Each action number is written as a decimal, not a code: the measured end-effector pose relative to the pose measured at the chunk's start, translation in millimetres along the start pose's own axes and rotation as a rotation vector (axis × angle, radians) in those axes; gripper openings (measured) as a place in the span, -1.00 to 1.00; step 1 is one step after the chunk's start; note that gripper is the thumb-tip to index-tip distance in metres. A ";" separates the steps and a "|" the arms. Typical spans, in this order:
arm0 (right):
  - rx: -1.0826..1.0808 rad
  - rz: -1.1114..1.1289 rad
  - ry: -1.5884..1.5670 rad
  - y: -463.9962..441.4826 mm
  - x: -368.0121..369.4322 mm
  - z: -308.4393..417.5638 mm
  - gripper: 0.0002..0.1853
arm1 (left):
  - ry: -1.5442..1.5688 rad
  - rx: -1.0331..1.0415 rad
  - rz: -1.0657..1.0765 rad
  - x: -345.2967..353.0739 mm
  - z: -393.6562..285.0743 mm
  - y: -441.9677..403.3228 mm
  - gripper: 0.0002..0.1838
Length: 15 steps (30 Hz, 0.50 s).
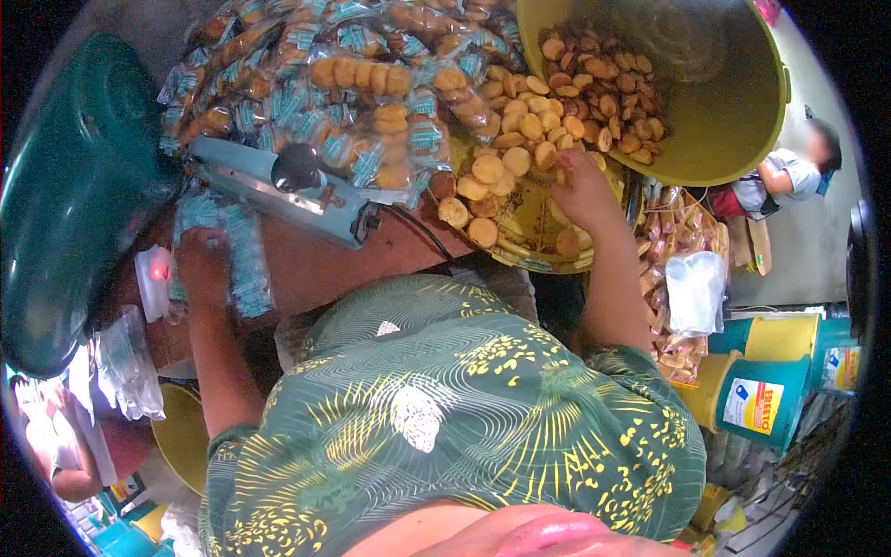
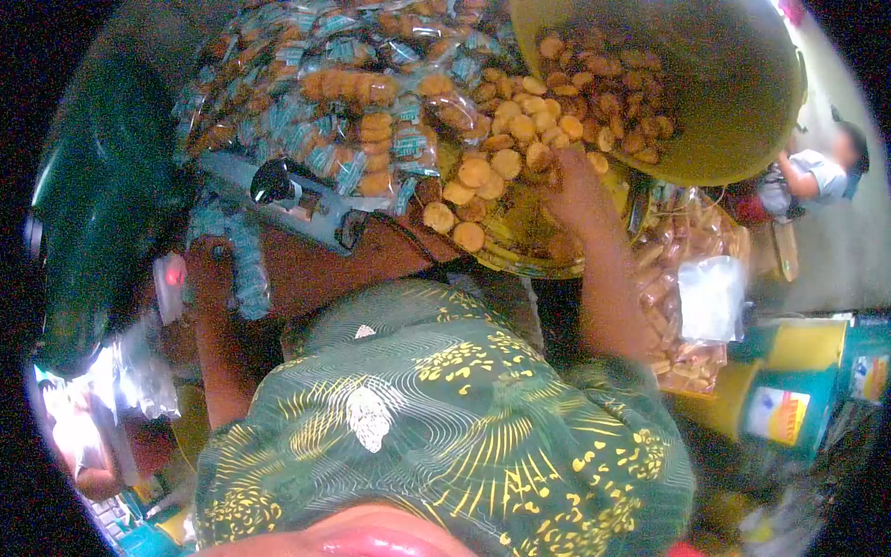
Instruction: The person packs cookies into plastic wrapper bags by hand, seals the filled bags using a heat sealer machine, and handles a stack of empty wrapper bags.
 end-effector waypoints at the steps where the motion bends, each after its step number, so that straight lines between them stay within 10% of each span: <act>1: 0.004 0.052 0.014 1.6 0.2 -2.6 -0.41 | 0.042 0.028 -0.035 -5.1 -7.6 1.3 -0.75; 5: -0.050 -0.153 0.040 1.7 1.1 4.1 -0.46 | -0.024 0.177 -0.196 -3.7 -19.5 10.3 -0.77; 7: -0.042 -0.190 0.091 -5.9 11.2 0.9 -0.51 | 0.138 0.138 0.092 -25.2 -33.3 3.6 -0.72; 15: 0.076 0.032 -0.230 -4.7 13.8 5.4 -0.61 | 0.091 0.036 -0.073 -2.8 -27.1 8.5 -0.75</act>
Point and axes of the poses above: each hand's wrist, its own y-axis away from the middle knuckle, its own x-axis out of the palm, z = x × y, the point moved 5 cm from there along -y, towards the middle knuckle, and after that the axes turned 10 degrees about -x, right-handed, at the moved point
